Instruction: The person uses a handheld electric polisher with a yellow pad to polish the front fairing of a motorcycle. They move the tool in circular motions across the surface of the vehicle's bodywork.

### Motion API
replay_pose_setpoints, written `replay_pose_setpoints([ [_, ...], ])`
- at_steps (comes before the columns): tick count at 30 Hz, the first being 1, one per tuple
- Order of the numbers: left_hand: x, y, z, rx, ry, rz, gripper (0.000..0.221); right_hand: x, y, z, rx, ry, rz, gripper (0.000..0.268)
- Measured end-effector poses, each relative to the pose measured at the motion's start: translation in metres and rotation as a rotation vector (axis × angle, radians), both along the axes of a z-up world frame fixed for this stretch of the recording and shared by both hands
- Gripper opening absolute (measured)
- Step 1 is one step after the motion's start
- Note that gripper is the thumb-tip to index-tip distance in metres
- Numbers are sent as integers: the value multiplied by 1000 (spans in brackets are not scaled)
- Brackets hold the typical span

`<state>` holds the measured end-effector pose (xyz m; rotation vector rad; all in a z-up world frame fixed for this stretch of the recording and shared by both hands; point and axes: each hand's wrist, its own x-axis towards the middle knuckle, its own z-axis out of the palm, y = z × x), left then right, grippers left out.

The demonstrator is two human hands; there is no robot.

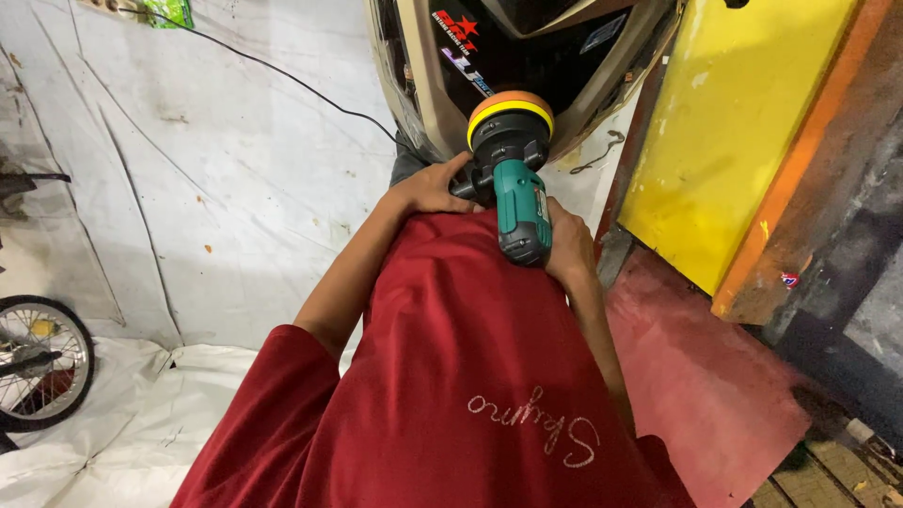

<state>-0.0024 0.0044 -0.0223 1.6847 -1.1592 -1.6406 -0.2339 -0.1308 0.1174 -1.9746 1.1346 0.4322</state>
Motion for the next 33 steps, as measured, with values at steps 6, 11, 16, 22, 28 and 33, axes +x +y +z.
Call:
replay_pose_setpoints([
  [6, 1, -3, 11, 51, 21, 7, 121, -1, 0, -3, -2, 9, 12, 37],
  [11, 3, -5, 19, 51, 22, -2, 118, 1, 0, -2, -4, 27, 16, 39],
  [16, 5, -7, 27, 103, 16, -12, 119, 1, 0, 0, 4, 39, 7, 39],
  [22, 5, -5, 22, 58, 35, -5, 119, 5, 2, 6, 14, 37, -23, 42],
  [28, 6, -12, 31, 66, 59, -36, 108, -1, 4, 3, 20, 46, -31, 45],
  [33, 3, -14, 27, 70, 54, -79, 110, -3, 7, 7, 20, 54, -56, 56],
])
